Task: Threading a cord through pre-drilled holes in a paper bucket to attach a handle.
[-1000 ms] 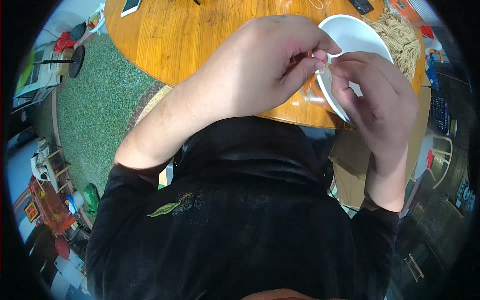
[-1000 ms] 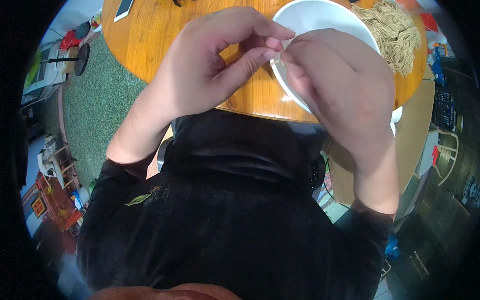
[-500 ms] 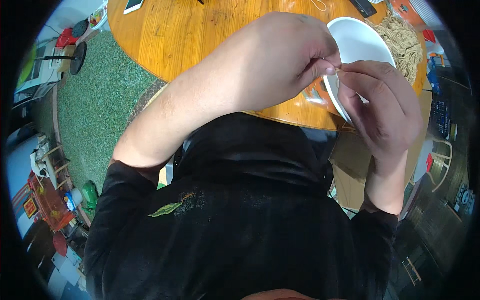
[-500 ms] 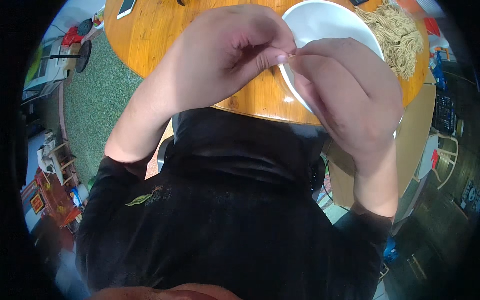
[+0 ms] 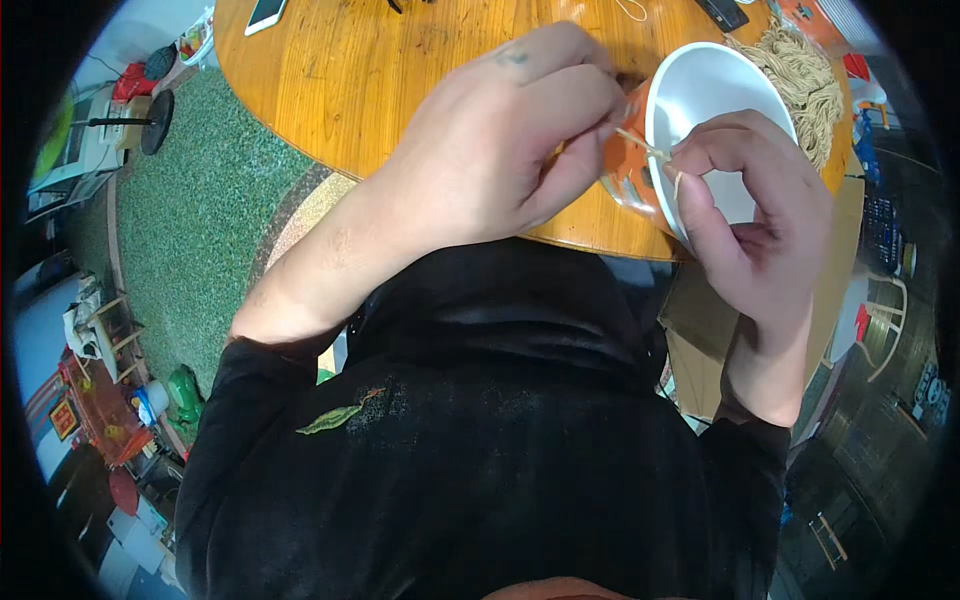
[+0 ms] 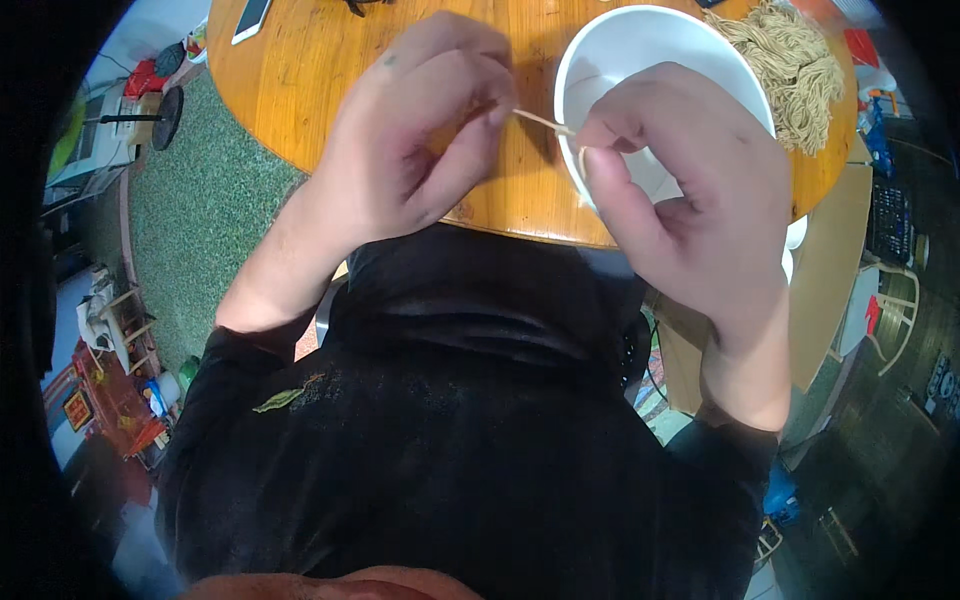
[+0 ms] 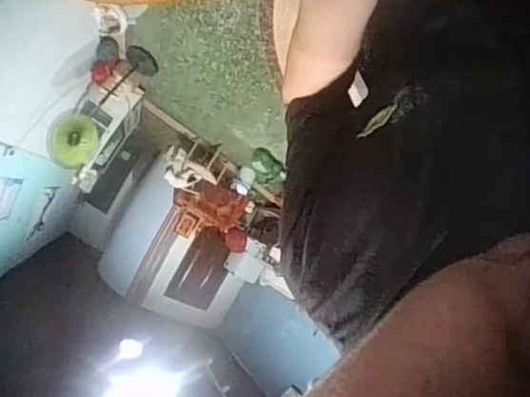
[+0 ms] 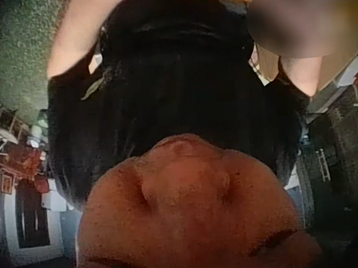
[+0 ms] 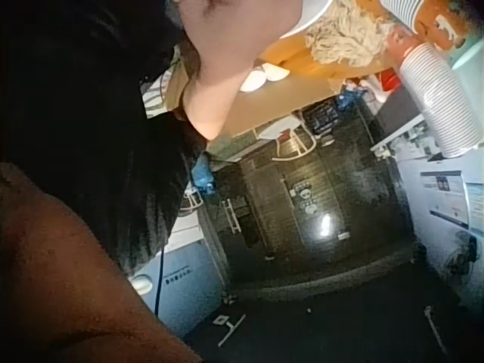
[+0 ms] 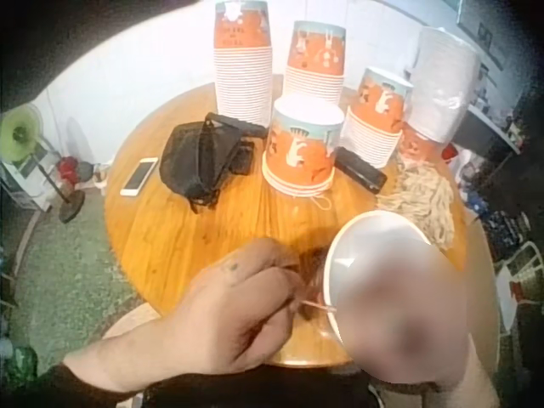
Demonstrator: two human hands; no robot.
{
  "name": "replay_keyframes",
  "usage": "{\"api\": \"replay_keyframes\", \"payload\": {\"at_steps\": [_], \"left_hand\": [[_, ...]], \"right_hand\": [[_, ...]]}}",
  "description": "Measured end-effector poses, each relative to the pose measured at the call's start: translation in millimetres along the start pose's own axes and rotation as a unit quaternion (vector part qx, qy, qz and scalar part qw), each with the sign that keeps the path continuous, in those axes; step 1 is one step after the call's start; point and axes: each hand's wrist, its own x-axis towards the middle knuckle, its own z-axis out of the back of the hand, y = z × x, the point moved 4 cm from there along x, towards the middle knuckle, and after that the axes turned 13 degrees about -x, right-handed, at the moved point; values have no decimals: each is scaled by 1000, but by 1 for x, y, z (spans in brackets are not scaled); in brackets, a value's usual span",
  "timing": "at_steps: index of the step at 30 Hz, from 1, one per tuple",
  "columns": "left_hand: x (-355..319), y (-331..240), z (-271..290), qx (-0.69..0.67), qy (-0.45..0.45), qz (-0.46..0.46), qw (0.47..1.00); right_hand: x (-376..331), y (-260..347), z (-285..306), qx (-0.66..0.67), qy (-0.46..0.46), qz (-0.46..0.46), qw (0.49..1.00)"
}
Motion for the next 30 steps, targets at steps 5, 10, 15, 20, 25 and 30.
{"api": "replay_keyframes", "payload": {"at_steps": [5, 10, 15, 20, 25, 30], "left_hand": [[-16, 2, 1, 45, 81, 15, 996], [-20, 4, -1, 61, 101, 18, 993], [-19, 8, 1, 31, 104, 47, 993], [-7, -3, 4, -126, 26, 95, 987], [-5, -9, -8, -81, 30, 78, 993], [-4, -22, -5, -31, 39, 75, 996]], "right_hand": [[-2, -9, -1, 13, 32, -34, 999], [-3, -10, -3, 36, 73, -98, 992], [-2, -8, -4, 118, 61, -92, 987], [-3, 3, -11, 163, 138, -83, 973], [-12, 1, -19, 359, 116, -226, 898], [-13, 5, -14, 405, 155, -290, 853]]}}
